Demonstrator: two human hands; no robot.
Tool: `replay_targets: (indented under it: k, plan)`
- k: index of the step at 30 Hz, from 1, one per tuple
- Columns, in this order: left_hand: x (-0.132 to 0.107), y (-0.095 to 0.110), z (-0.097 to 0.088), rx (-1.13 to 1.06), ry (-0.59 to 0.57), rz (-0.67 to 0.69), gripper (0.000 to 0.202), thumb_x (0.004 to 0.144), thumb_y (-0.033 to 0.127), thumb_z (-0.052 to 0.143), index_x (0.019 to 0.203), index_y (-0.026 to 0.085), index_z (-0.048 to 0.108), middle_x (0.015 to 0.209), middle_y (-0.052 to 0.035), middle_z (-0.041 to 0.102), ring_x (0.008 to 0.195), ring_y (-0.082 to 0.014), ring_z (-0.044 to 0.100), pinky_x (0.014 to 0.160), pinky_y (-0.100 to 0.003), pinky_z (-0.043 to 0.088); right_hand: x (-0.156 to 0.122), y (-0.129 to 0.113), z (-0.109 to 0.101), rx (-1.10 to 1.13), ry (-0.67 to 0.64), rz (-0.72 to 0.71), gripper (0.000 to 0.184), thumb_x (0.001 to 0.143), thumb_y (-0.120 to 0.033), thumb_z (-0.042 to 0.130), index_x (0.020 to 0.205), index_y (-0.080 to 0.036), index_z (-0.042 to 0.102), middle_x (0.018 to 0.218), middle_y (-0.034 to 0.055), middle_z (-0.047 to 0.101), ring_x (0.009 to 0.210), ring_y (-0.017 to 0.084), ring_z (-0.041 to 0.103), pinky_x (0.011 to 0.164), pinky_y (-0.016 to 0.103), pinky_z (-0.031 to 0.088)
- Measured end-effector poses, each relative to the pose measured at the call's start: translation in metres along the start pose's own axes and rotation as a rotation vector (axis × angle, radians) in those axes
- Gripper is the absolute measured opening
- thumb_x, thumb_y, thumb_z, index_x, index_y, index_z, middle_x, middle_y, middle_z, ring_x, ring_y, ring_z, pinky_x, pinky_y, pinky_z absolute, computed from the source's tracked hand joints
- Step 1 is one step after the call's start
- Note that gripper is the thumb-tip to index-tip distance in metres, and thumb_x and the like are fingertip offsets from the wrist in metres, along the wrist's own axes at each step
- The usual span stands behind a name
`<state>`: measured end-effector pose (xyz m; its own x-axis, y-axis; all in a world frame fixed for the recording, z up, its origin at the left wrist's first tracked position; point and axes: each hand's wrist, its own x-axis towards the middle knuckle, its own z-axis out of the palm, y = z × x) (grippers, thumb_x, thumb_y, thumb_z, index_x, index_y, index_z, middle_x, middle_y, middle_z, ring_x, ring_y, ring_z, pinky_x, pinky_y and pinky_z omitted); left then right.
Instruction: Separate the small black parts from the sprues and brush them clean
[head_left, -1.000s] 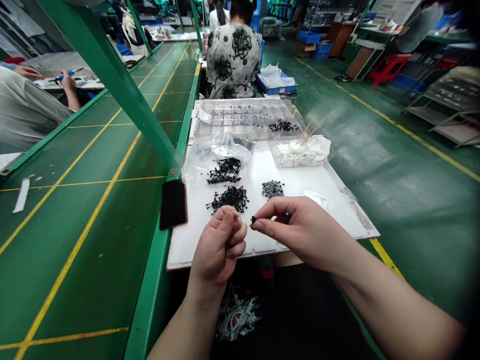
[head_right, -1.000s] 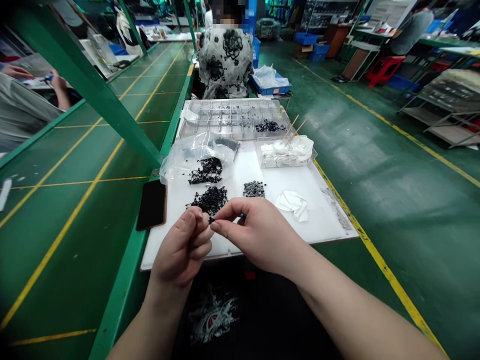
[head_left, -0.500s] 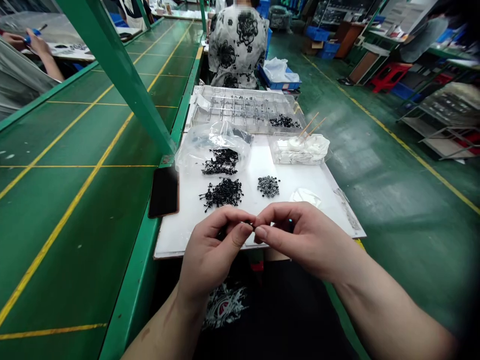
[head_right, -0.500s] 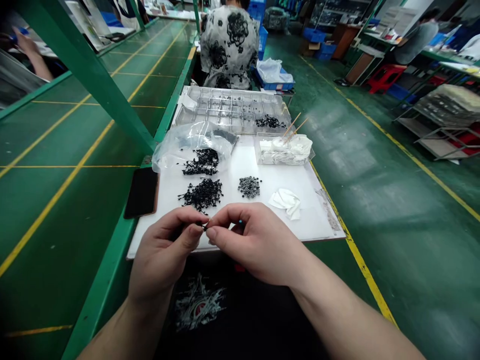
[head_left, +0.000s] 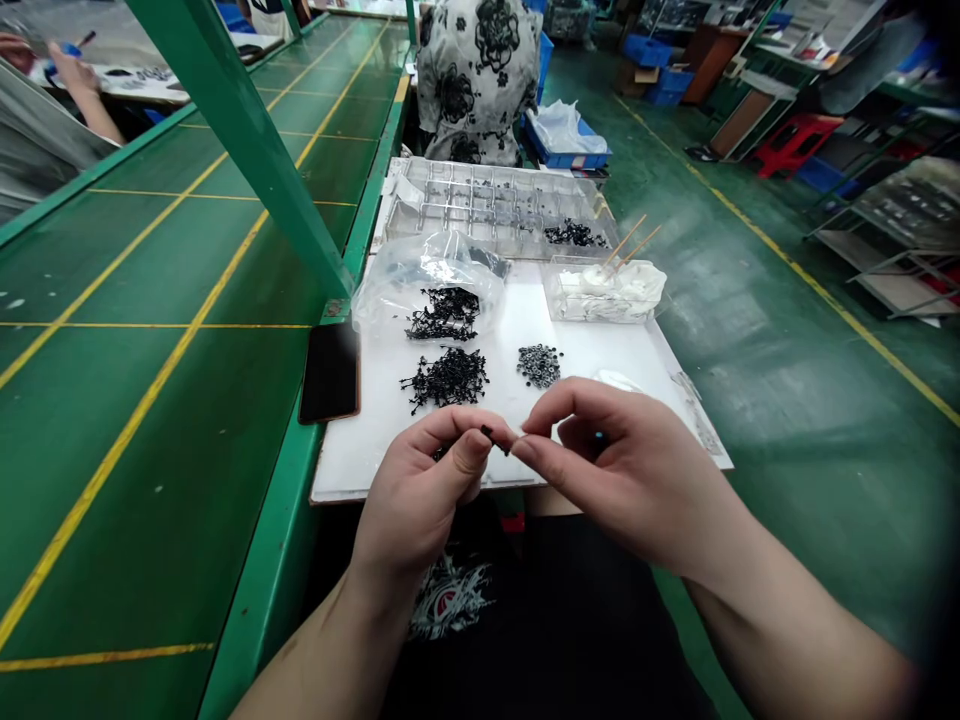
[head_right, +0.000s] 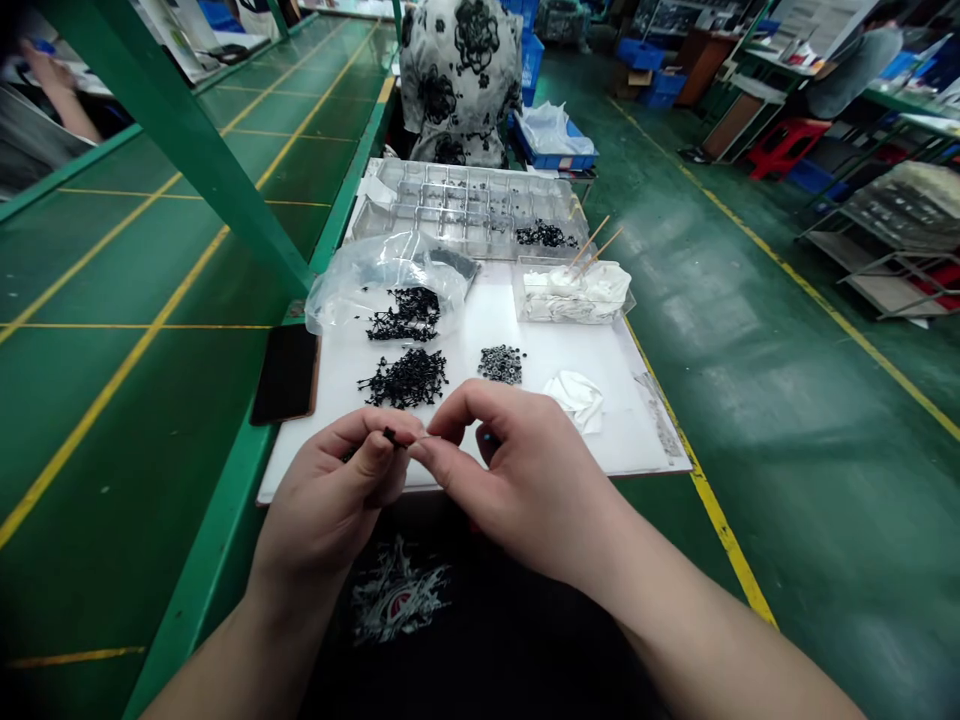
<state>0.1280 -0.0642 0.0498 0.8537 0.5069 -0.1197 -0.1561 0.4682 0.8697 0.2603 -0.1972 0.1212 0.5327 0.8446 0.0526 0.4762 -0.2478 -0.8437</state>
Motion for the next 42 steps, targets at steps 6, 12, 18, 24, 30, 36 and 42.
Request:
replay_targets:
  k: [6, 12, 18, 24, 30, 36, 42]
  plan:
    - [-0.005, 0.008, 0.001, 0.123, -0.086, 0.043, 0.026, 0.094, 0.046, 0.079, 0.088, 0.021, 0.079, 0.079, -0.0029, 0.067, 0.064, -0.0115, 0.047, 0.059, -0.025, 0.037, 0.001, -0.01, -0.009, -0.063, -0.081, -0.315, 0.016, 0.097, -0.018, 0.071, 0.109, -0.026, 0.077, 0.096, -0.0005, 0.07, 0.072, 0.01, 0.06, 0.068, 0.025, 0.049]
    - [-0.008, 0.011, 0.005, 0.145, -0.124, -0.006, 0.032, 0.096, 0.05, 0.075, 0.085, 0.02, 0.077, 0.061, 0.0032, 0.046, 0.055, -0.0104, 0.033, 0.051, -0.025, 0.025, 0.002, -0.007, -0.01, -0.112, -0.101, -0.328, 0.006, 0.098, -0.021, 0.07, 0.1, -0.024, 0.075, 0.094, 0.0004, 0.071, 0.076, 0.012, 0.063, 0.07, 0.027, 0.051]
    - [-0.011, 0.009, 0.007, 0.149, -0.069, 0.021, 0.015, 0.095, 0.039, 0.079, 0.094, 0.024, 0.079, 0.068, 0.0015, 0.059, 0.056, -0.0097, 0.039, 0.051, -0.023, 0.029, 0.0, -0.006, -0.011, -0.124, -0.052, -0.314, 0.006, 0.097, -0.019, 0.071, 0.097, -0.023, 0.075, 0.091, 0.0012, 0.072, 0.078, 0.014, 0.066, 0.068, 0.028, 0.05]
    - [-0.013, 0.004, -0.001, 0.268, 0.018, 0.074, 0.018, 0.097, 0.043, 0.076, 0.095, 0.025, 0.076, 0.081, -0.0024, 0.07, 0.063, -0.0106, 0.05, 0.052, -0.021, 0.035, -0.005, 0.0, -0.023, 0.41, 0.433, -0.192, 0.025, 0.109, -0.033, 0.055, 0.104, -0.028, 0.079, 0.074, 0.0001, 0.062, 0.051, 0.012, 0.045, 0.049, 0.031, 0.035]
    - [-0.015, -0.007, -0.016, 0.313, 0.123, 0.049, 0.021, 0.096, 0.045, 0.076, 0.096, 0.025, 0.074, 0.082, -0.0031, 0.072, 0.062, -0.011, 0.053, 0.054, -0.021, 0.039, 0.007, 0.026, -0.058, 0.89, 0.56, -0.106, 0.044, 0.112, -0.032, 0.041, 0.088, -0.03, 0.077, 0.071, -0.0015, 0.037, 0.052, 0.012, 0.027, 0.055, 0.032, 0.036]
    - [-0.021, -0.002, -0.001, 0.387, 0.037, 0.048, 0.02, 0.099, 0.043, 0.072, 0.097, 0.023, 0.074, 0.077, -0.0011, 0.069, 0.058, -0.0104, 0.052, 0.052, -0.022, 0.04, 0.0, 0.027, -0.051, 1.176, 0.563, -0.116, 0.027, 0.108, -0.02, 0.051, 0.092, -0.024, 0.071, 0.066, -0.0033, 0.039, 0.05, 0.009, 0.025, 0.05, 0.03, 0.035]
    - [-0.026, 0.011, 0.014, 0.458, -0.035, 0.046, 0.014, 0.106, 0.036, 0.064, 0.098, 0.028, 0.073, 0.081, 0.0043, 0.069, 0.068, -0.0082, 0.058, 0.062, -0.019, 0.044, -0.008, 0.007, -0.039, 1.413, 0.54, -0.047, 0.013, 0.107, -0.022, 0.058, 0.097, -0.017, 0.064, 0.064, -0.0055, 0.042, 0.049, 0.006, 0.034, 0.046, 0.021, 0.042]
